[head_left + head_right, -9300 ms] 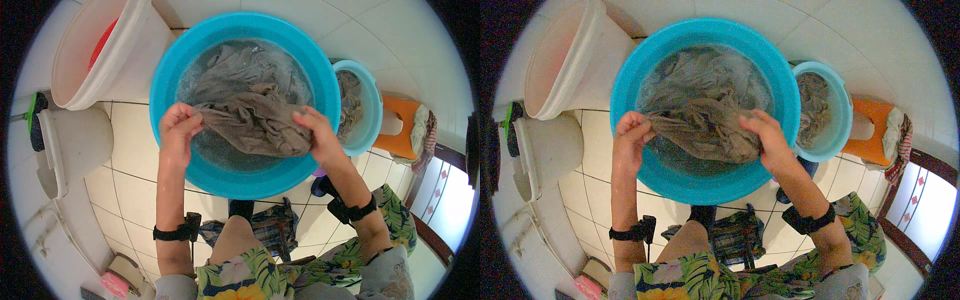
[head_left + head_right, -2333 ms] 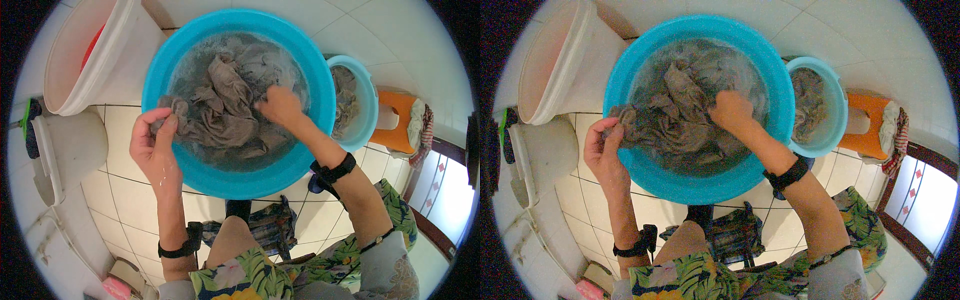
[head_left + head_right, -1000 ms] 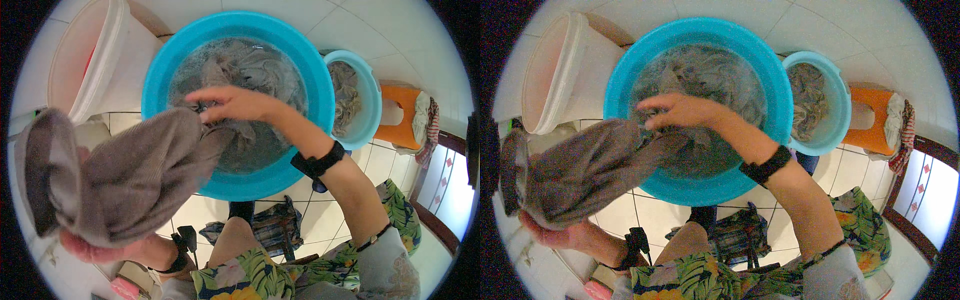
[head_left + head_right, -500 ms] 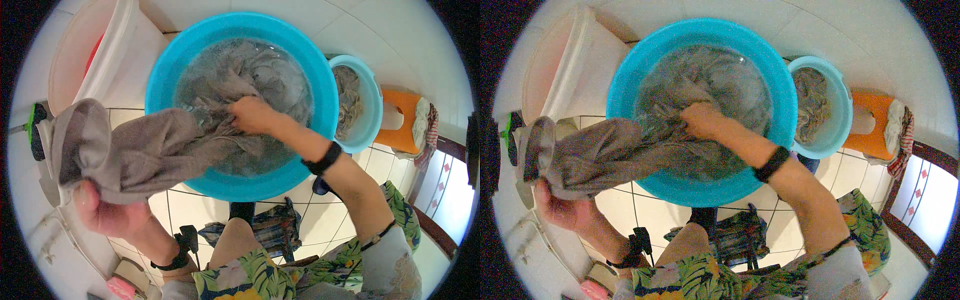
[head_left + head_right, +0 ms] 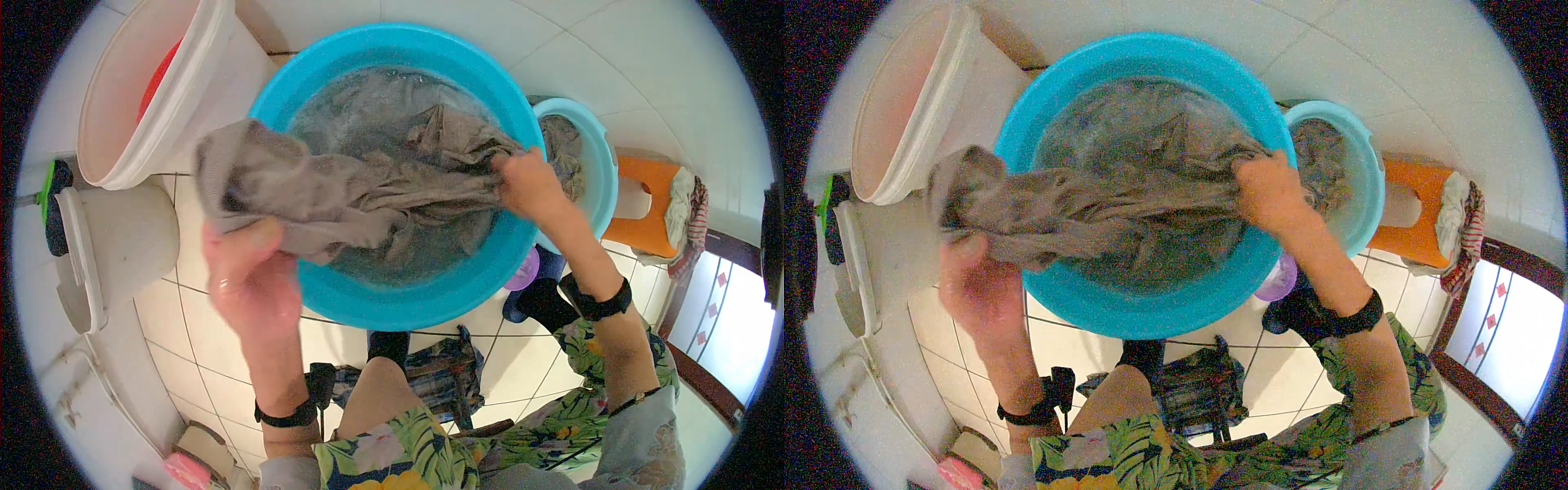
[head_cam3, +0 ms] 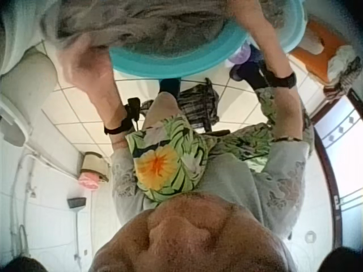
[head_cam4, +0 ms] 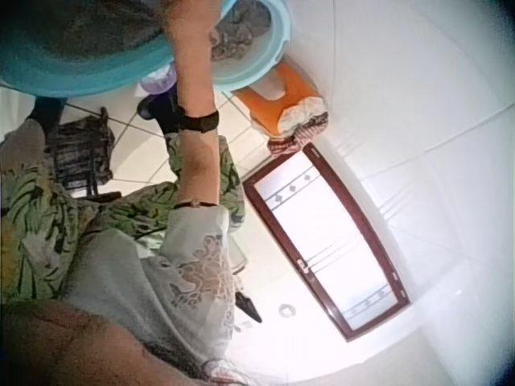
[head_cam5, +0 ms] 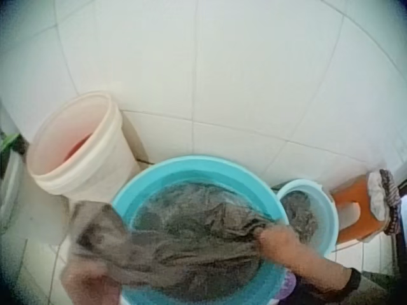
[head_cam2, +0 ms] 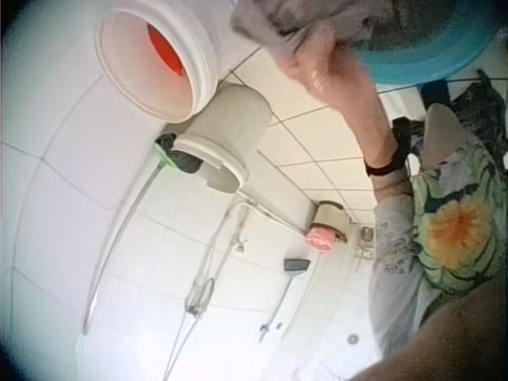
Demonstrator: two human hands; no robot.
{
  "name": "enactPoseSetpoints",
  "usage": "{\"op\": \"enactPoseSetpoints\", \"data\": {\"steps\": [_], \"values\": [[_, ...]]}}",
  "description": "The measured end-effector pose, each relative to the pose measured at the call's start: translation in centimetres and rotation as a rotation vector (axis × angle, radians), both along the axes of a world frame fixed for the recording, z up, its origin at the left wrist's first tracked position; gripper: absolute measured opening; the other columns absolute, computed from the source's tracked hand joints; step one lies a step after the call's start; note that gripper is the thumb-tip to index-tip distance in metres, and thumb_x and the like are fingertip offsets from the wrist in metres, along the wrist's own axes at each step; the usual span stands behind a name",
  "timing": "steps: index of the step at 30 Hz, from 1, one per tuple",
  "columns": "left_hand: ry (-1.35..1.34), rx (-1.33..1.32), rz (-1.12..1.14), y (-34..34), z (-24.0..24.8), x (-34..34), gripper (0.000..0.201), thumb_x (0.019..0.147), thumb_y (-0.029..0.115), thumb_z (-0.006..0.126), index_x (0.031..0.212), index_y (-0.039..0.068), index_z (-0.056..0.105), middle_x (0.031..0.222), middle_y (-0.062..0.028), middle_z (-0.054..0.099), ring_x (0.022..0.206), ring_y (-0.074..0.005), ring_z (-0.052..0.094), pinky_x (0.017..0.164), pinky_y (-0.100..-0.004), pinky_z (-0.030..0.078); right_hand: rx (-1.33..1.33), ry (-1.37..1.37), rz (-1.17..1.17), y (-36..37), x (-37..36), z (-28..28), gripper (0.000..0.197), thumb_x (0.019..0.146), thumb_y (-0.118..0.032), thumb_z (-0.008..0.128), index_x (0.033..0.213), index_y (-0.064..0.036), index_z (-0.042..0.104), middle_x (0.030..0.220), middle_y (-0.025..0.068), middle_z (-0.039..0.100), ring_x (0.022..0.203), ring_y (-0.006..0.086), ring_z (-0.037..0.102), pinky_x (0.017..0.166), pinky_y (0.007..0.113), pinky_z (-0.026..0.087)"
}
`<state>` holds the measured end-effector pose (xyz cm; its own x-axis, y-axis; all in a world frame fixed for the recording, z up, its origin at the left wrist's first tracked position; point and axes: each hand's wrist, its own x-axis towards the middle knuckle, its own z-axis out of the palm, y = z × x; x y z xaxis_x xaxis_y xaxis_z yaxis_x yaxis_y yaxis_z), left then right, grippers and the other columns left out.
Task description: Hand washing clothes in a plastic basin inside a bathroom.
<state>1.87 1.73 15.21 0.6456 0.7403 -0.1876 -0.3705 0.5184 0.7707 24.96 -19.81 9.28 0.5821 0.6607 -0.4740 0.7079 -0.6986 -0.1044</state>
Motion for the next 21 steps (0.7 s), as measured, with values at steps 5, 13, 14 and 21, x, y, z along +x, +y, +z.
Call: {"op": "enactPoseSetpoints", "data": {"steps": [5, 13, 14, 21], "values": [[-0.030, -0.084, -0.201, -2.6, -0.1, 2.4, 0.063, 0.065, 0.000, 0.059, 0.126, -0.005, 0.044, 0.115, -0.0136, 0.058, 0.104, -0.0253, 0.058, 0.094, -0.0359, 0.043, 0.458, 0.263, 0.354, 4.0, -4.3, -1.9, 0.066, 0.058, -0.031, 0.079, 0.113, -0.0023, 0.058, 0.129, 0.0185, 0.048, 0.123, 0.0378, 0.038, 0.100, 0.047, 0.034], [-0.084, -0.057, -0.093, 0.3, -3.5, 5.4, 0.054, 0.070, -0.004, 0.059, 0.122, -0.001, 0.047, 0.112, -0.0106, 0.058, 0.101, -0.0239, 0.058, 0.093, -0.0360, 0.043, 0.564, 1.126, -0.181, 7.3, -7.0, -8.0, 0.086, 0.054, -0.041, 0.083, 0.121, 0.0023, 0.050, 0.115, 0.0217, 0.058, 0.109, 0.0374, 0.054, 0.098, 0.042, 0.039], [-0.053, 0.071, -0.119, 1.7, -5.8, 5.1, 0.043, 0.078, -0.001, 0.057, 0.120, 0.003, 0.051, 0.114, -0.0112, 0.059, 0.105, -0.0265, 0.056, 0.092, -0.0446, 0.043, 0.454, 0.963, -0.197, 7.9, -7.0, -8.9, 0.076, 0.061, -0.035, 0.081, 0.121, 0.0014, 0.051, 0.111, 0.0203, 0.061, 0.107, 0.0332, 0.056, 0.095, 0.040, 0.041], [0.541, 0.084, -0.252, 3.0, -13.1, 2.8, 0.045, 0.070, 0.002, 0.067, 0.114, 0.003, 0.056, 0.108, -0.0116, 0.060, 0.097, -0.0180, 0.057, 0.085, -0.0333, 0.045, 0.570, 0.480, -0.268, 9.0, -6.6, -8.7, 0.054, 0.076, -0.027, 0.069, 0.121, -0.0047, 0.052, 0.105, 0.0222, 0.063, 0.097, 0.0361, 0.061, 0.085, 0.042, 0.047]]}}
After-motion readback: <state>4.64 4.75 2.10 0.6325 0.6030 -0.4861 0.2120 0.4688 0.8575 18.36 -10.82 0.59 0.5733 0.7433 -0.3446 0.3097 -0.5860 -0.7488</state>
